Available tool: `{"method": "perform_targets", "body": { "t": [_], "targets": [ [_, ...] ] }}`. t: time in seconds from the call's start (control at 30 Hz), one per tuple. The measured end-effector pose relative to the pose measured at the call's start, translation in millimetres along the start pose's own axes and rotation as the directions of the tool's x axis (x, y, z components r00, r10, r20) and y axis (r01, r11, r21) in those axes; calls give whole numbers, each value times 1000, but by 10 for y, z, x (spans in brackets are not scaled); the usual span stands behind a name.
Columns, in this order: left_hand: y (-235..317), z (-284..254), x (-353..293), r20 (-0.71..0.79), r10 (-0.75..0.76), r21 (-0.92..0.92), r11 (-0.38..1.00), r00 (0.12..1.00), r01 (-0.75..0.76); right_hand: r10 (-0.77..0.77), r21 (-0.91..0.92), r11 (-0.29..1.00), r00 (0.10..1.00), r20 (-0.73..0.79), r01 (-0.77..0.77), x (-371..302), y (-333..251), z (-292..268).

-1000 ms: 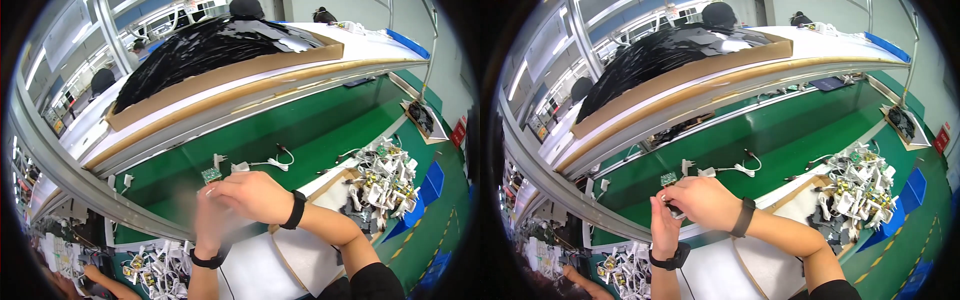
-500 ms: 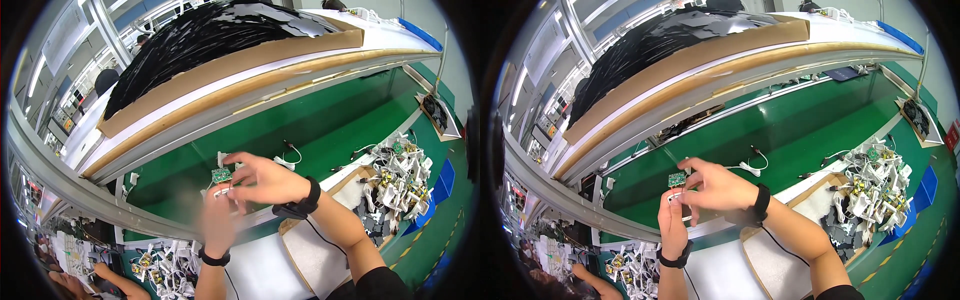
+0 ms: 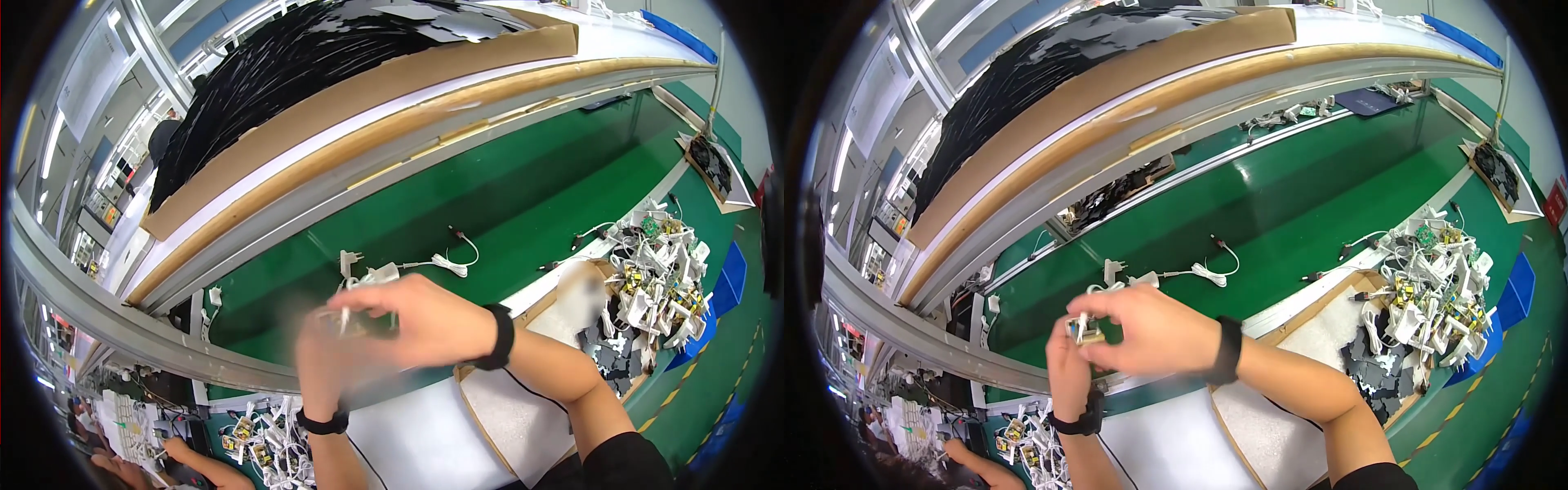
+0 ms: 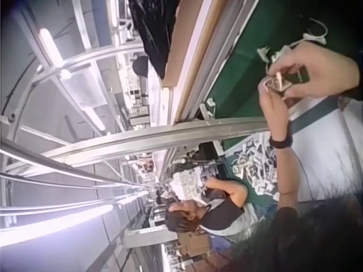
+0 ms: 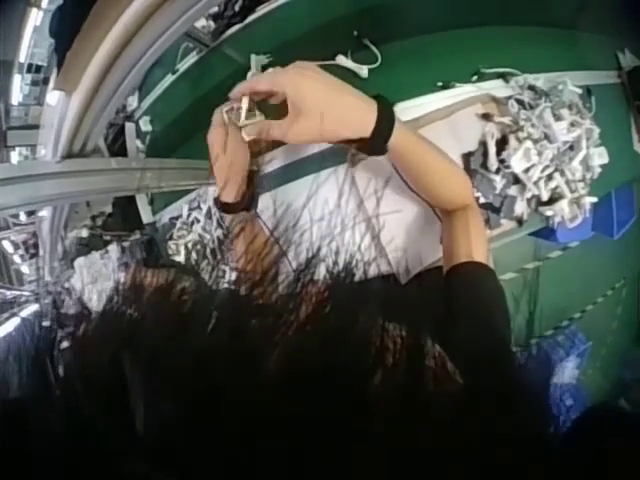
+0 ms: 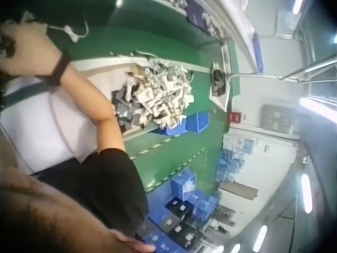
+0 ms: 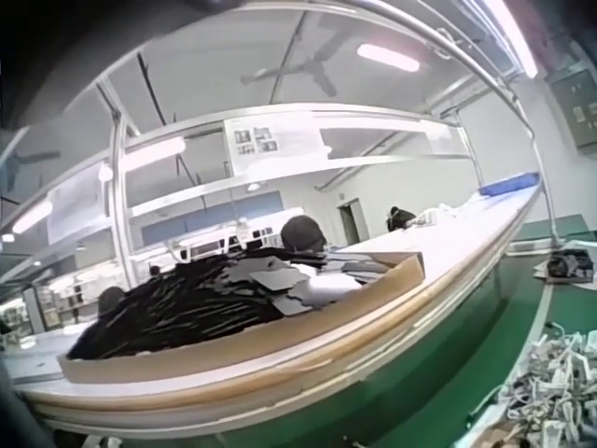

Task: The person assembles power adapters by fitting a circuit board into a white plastic housing and pressing them together. They then insert a white power cord into the unit and place the assembly on the green workbench.

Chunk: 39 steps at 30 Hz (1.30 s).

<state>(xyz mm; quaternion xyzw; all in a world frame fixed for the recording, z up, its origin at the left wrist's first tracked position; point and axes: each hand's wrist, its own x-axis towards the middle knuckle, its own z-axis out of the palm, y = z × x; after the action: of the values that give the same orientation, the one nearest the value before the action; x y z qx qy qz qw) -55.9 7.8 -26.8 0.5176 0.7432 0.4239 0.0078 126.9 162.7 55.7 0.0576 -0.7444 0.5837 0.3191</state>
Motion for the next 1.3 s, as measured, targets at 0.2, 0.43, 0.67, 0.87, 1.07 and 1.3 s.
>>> {"method": "perform_targets", "body": {
  "t": [0.2,0.43,0.67,0.87,1.07,1.3],
  "targets": [
    [440,-245,87,-177,-287,-527,836,941,156,200,-555,829,965,169,-75,-76,-405,104],
    [558,-200,-19,-85,-276,-609,775,957,169,-251,-493,825,961,119,277,-36,-28,225],
    [664,-148,3,-12,-334,-729,648,942,221,-210,-516,810,959,191,280,-18,13,191],
    [624,-53,-18,68,-345,-766,583,936,271,-296,-594,732,941,165,334,7,123,207],
    [694,-13,16,143,-428,-817,457,892,350,-305,-645,687,938,163,335,31,224,263],
    [603,2,-5,54,-319,-767,593,946,244,-173,-445,883,985,-11,150,88,163,229]
  ]
}}
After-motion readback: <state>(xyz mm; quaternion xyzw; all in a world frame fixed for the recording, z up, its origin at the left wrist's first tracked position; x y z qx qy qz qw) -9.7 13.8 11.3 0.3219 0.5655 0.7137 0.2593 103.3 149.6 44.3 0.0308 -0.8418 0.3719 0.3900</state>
